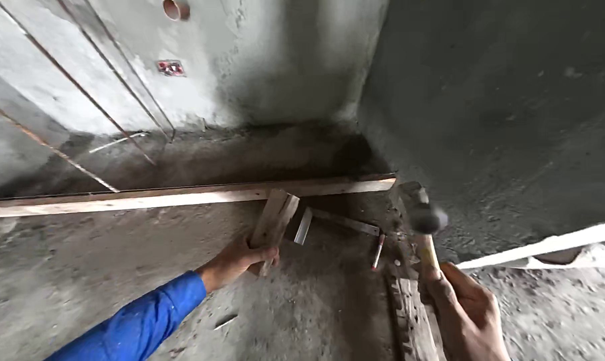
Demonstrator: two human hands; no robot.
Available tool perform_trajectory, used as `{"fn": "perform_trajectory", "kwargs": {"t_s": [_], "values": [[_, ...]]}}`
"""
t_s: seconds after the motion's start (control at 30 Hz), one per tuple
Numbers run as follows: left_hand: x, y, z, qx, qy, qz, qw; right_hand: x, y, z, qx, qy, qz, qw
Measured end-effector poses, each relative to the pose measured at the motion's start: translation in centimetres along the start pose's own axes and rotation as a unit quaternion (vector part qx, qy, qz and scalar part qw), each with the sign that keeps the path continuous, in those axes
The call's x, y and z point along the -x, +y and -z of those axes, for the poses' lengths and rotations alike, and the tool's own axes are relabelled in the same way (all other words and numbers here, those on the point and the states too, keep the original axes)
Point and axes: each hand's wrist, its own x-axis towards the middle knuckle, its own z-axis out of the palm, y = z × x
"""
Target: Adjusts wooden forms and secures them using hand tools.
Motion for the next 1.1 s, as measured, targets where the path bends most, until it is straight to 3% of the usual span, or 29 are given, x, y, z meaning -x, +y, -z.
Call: {"fn": "perform_trajectory", "kwargs": {"t_s": [0.13, 0.2, 0.37, 0.5, 0.7, 0.77, 0.93, 1.0, 1.1], "values": [[-4.6, 0.5, -4.0, -0.060, -0.072, -0.016, 0.996, 0.2, 0.1, 1.4, -0.009, -0.086, -0.068, 0.994], [-7.1, -0.6, -6.9, -0.038, -0.088, -0.025, 0.995, 1.3, 0.5, 1.3, 0.047, -0.092, -0.117, 0.988], [-11.4, -7.5, -14.9, 0.067, -0.012, -0.063, 0.996, 4.4, 3.1, 1.8, 0.108, -0.083, -0.160, 0.978], [-10.4, -10.6, -19.0, 0.131, 0.046, 0.037, 0.990, 6.7, 4.0, 2.4, 0.091, -0.065, -0.244, 0.963], [-8.8, -9.2, -16.9, 0.026, 0.053, 0.233, 0.971, 9.5, 6.9, 3.5, 0.142, -0.119, -0.299, 0.936], [-8.5, -7.9, -16.1, -0.003, 0.057, 0.247, 0.967, 10.1, 7.1, 3.4, 0.140, -0.146, -0.315, 0.927], [-9.9, -8.1, -14.7, -0.014, 0.092, 0.175, 0.980, 11.4, 8.1, 2.3, 0.017, -0.155, -0.266, 0.951], [-10.3, -9.0, -14.4, -0.014, 0.097, 0.131, 0.986, 11.3, 9.8, 1.7, 0.025, -0.200, -0.255, 0.946], [-10.5, -10.6, -14.7, -0.106, 0.123, 0.050, 0.985, 10.8, 11.4, 0.8, 0.035, -0.218, -0.246, 0.944]]}}
